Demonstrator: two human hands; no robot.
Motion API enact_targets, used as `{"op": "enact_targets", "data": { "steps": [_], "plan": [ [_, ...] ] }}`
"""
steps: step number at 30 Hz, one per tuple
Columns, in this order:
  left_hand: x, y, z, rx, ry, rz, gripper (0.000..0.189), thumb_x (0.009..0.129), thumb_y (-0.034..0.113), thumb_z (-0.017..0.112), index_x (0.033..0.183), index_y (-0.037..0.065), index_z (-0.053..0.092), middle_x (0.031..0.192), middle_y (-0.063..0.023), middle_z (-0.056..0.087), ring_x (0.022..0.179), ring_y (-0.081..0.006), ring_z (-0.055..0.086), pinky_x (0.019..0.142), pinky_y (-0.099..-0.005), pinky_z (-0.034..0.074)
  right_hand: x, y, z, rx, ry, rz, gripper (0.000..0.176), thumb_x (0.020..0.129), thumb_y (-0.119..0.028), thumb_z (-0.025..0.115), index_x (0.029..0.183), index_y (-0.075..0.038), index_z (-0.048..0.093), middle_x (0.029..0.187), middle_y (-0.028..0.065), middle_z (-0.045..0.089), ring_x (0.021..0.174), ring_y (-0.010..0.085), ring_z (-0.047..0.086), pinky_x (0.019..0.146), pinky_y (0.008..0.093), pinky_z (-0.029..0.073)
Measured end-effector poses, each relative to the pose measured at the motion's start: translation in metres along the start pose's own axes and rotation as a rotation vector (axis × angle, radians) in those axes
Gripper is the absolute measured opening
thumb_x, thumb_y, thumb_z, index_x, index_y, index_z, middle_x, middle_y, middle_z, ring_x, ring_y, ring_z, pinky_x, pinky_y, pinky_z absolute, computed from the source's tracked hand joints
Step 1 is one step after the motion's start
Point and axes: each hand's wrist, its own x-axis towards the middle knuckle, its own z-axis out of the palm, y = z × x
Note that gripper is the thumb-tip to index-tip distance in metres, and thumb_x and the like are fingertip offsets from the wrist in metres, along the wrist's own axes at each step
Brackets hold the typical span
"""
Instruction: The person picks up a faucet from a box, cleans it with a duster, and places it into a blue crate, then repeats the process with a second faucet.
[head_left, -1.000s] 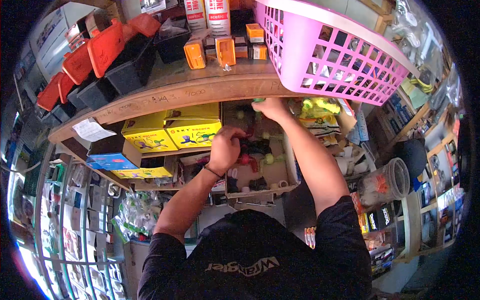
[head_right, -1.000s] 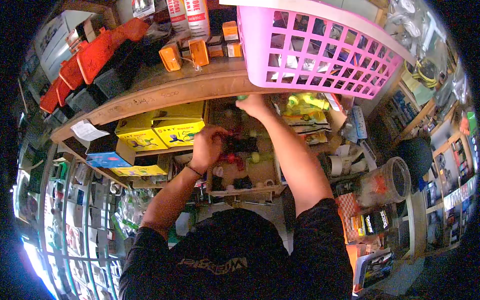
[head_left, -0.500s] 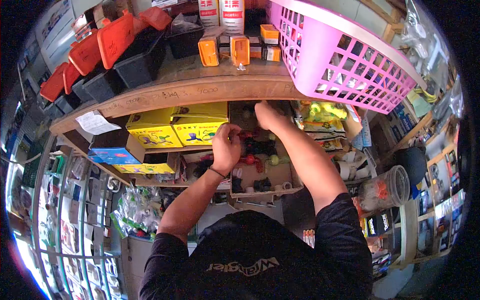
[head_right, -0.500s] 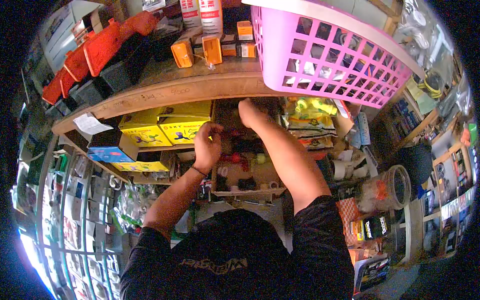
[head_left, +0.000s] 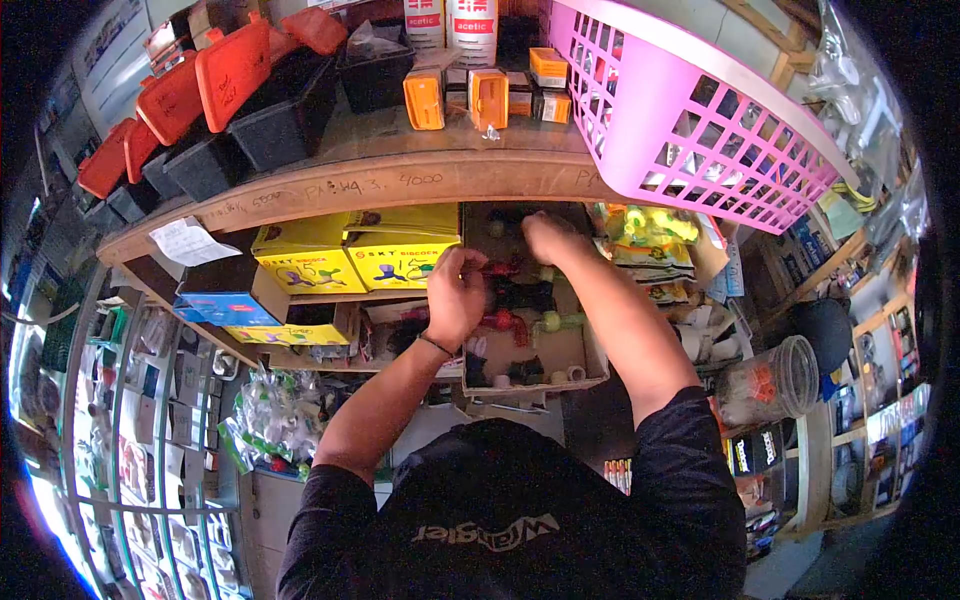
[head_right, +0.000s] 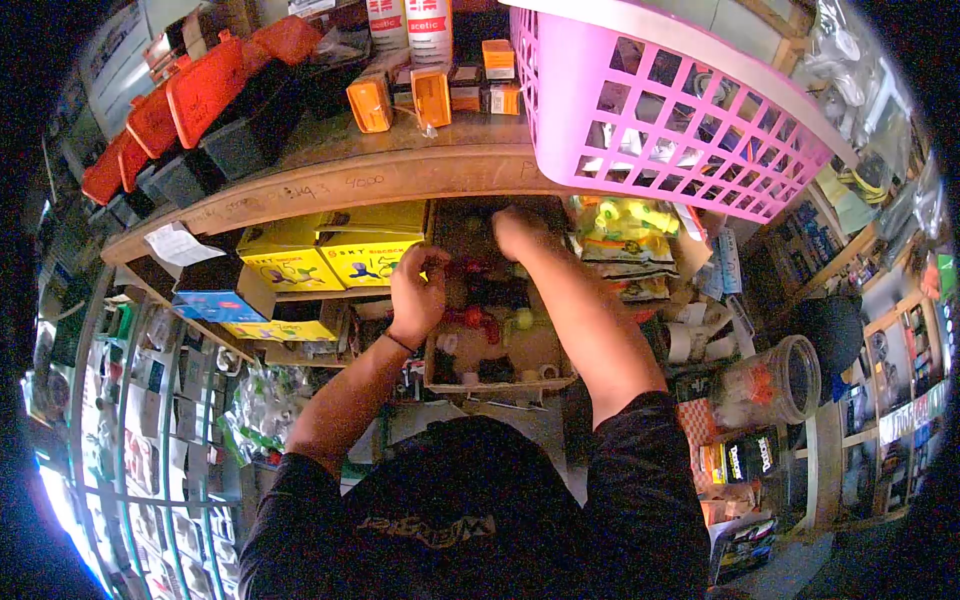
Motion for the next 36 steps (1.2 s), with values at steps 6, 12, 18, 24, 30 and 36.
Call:
{"op": "enact_targets", "data": {
  "steps": [6,12,18,24,30,36],
  "plan": [
    [0.0,0.002,0.0,0.008,0.007,0.019,0.016,0.063,-0.008,0.046,0.075,-0.001,0.054,0.072,-0.0147,0.054,0.069,-0.0292,0.055,0.062,-0.0325,0.044,0.003,0.005,0.009,0.117,0.048,0.102,0.02,0.068,0.003,0.049,0.086,0.003,0.059,0.095,0.022,0.057,0.092,0.0339,0.056,0.076,0.0412,0.045],
    [-0.001,-0.003,0.002,0.019,0.011,0.052,0.014,0.065,-0.006,0.046,0.074,-0.001,0.054,0.072,-0.0151,0.054,0.068,-0.0302,0.054,0.062,-0.0338,0.044,0.018,0.026,0.023,0.122,0.11,0.098,0.02,0.069,0.002,0.051,0.087,0.004,0.058,0.094,0.0227,0.057,0.088,0.0332,0.057,0.074,0.0401,0.045],
    [0.0,0.003,-0.002,-0.026,-0.014,-0.009,0.014,0.065,-0.006,0.046,0.074,-0.001,0.054,0.072,-0.0141,0.055,0.067,-0.0284,0.055,0.062,-0.0326,0.044,-0.113,-0.012,-0.074,0.464,0.243,-0.143,0.024,0.074,-0.012,0.062,0.094,-0.001,0.054,0.078,0.0121,0.058,0.069,0.0222,0.057,0.063,0.0304,0.045],
    [-0.003,-0.002,-0.01,-0.084,0.148,-0.007,0.014,0.067,-0.006,0.048,0.077,0.0,0.054,0.075,-0.0127,0.055,0.068,-0.0273,0.055,0.062,-0.031,0.045,-0.232,-0.012,-0.024,0.883,0.128,-0.34,0.018,0.078,-0.02,0.059,0.082,-0.002,0.056,0.074,0.0056,0.058,0.069,0.0139,0.054,0.062,0.0303,0.045],
    [-0.044,-0.004,-0.047,-0.235,0.235,-0.171,0.009,0.076,-0.003,0.047,0.083,0.001,0.051,0.077,-0.0066,0.055,0.065,-0.0121,0.053,0.06,-0.0231,0.042,-0.226,0.013,0.172,0.799,-0.406,-0.024,0.023,0.077,-0.022,0.059,0.09,-0.003,0.059,0.078,0.0073,0.06,0.075,0.02,0.058,0.068,0.0312,0.046],
    [-0.143,-0.01,-0.111,0.187,0.044,-0.374,0.005,0.077,0.002,0.051,0.08,0.002,0.054,0.071,-0.0111,0.055,0.066,-0.0221,0.055,0.06,-0.0275,0.043,-0.174,0.06,0.291,0.199,0.184,0.016,0.037,0.083,-0.038,0.044,0.087,-0.004,0.058,0.077,0.0108,0.059,0.063,0.0287,0.055,0.064,0.04,0.044]
  ]
}}
